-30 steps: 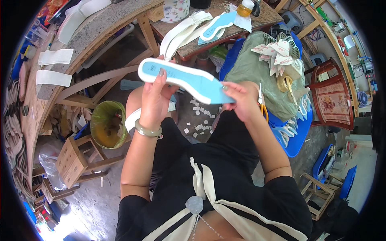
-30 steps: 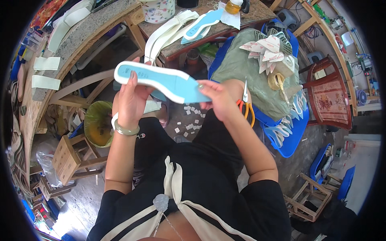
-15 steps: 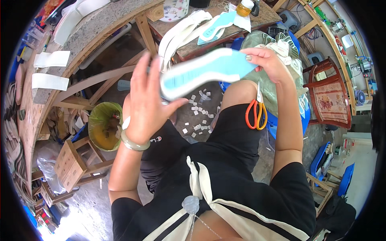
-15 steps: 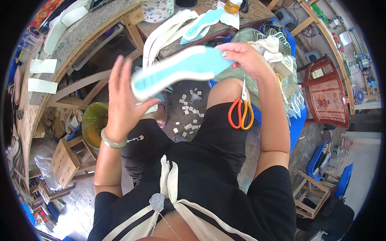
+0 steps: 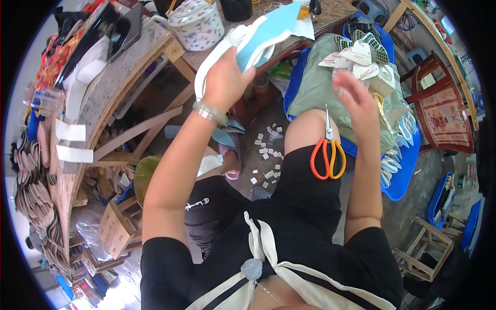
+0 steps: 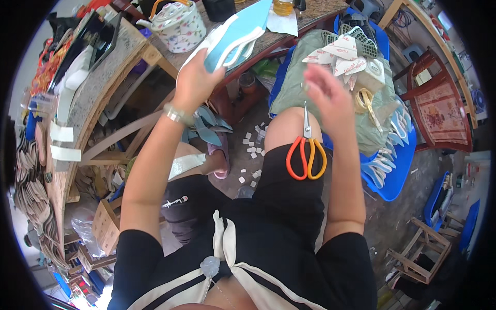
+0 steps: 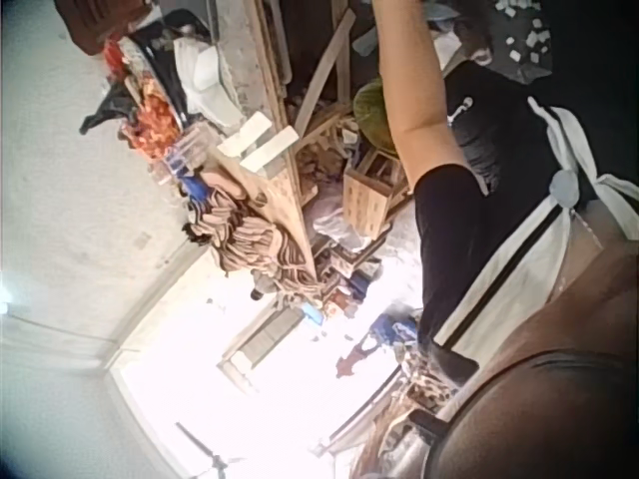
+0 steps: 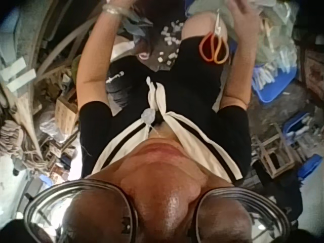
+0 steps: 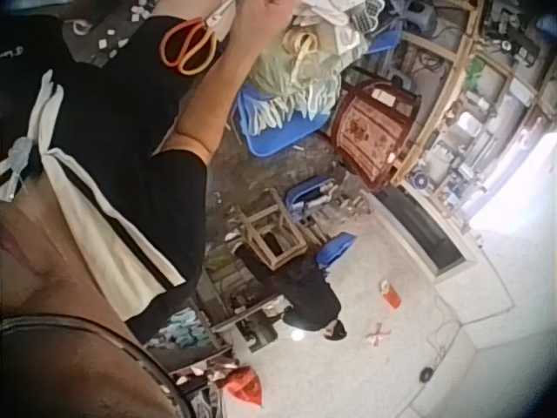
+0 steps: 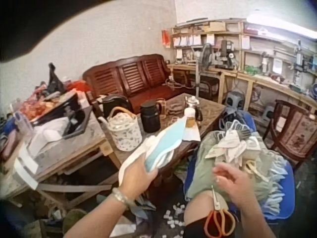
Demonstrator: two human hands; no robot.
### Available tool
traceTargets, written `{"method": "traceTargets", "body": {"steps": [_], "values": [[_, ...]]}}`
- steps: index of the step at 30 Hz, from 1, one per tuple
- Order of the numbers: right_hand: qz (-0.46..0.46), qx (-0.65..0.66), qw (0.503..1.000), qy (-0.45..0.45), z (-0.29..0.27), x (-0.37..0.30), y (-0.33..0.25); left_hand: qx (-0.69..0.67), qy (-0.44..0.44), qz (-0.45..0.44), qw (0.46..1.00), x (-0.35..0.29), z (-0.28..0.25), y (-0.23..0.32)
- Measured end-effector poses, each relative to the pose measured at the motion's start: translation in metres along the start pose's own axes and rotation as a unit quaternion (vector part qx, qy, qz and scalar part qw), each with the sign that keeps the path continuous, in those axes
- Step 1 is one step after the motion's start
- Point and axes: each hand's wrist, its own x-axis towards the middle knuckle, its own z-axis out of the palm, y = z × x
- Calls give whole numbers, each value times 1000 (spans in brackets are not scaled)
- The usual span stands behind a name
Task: Apply adhesive tape and lining to shoe insole components.
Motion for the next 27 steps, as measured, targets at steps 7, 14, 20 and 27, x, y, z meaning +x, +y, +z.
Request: {"method": "traceTargets", "body": {"steps": [7, 14, 20, 27], "values": [[16, -45, 999, 7, -25, -67, 32, 93, -84, -93, 988, 87, 86, -12], [64, -25, 998, 9, -42, -72, 48, 98, -134, -98, 981, 104, 97, -22], [62, -14, 998, 17, -36, -79, 45, 98, -133, -96, 982, 93, 96, -21], [45, -15, 999, -15, -12, -91, 19, -74, 18, -66, 995, 62, 44, -35]]}}
